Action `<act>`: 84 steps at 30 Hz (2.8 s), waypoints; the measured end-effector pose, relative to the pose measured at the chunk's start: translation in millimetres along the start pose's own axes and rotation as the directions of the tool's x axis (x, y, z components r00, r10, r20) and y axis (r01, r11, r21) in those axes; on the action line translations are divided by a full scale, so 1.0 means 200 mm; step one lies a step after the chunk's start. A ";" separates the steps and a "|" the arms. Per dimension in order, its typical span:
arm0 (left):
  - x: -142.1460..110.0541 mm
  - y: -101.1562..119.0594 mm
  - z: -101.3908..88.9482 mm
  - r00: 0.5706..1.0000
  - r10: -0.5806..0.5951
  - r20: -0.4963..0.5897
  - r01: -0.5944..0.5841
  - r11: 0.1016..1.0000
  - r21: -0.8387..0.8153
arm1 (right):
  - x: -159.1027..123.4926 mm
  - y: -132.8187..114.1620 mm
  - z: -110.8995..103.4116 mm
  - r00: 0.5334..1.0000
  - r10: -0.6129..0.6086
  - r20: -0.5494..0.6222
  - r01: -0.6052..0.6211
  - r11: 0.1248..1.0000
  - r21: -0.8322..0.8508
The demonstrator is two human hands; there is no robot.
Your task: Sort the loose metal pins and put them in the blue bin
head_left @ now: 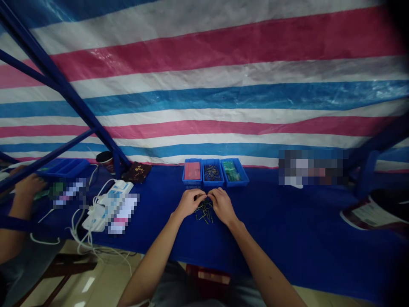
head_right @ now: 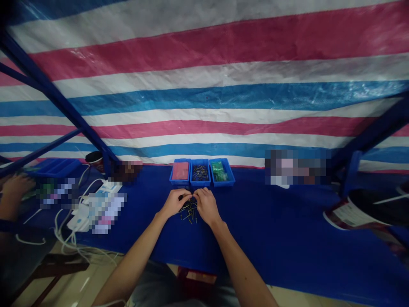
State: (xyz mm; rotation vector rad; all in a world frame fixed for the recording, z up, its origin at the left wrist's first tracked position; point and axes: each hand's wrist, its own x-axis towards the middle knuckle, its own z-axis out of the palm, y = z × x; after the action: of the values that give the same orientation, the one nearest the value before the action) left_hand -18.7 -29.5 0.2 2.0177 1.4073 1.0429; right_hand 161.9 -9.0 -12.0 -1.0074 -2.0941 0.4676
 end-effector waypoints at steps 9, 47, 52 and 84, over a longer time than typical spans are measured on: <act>0.00 0.01 -0.01 1.000 0.008 -0.007 -0.008 1.000 -0.004 | 0.00 0.00 0.00 0.999 0.040 0.005 -0.040 0.998 -0.039; 0.00 0.02 -0.03 1.000 -0.001 -0.021 0.000 0.999 -0.047 | -0.01 -0.02 -0.02 1.000 0.023 -0.017 -0.019 0.977 0.211; 0.00 0.02 -0.02 1.000 0.002 -0.024 -0.003 0.999 -0.043 | -0.01 -0.01 -0.01 0.999 0.030 -0.041 -0.021 0.977 0.214; 0.00 0.01 -0.03 1.000 0.014 -0.016 -0.014 0.999 -0.037 | -0.01 -0.03 -0.03 0.998 0.056 -0.009 -0.054 0.984 0.173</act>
State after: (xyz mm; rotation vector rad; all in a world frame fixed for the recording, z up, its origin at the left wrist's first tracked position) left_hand -21.8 -30.5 5.4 1.9997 1.3739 1.0855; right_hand 163.9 -13.7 -6.1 -0.9659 -1.9797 0.6561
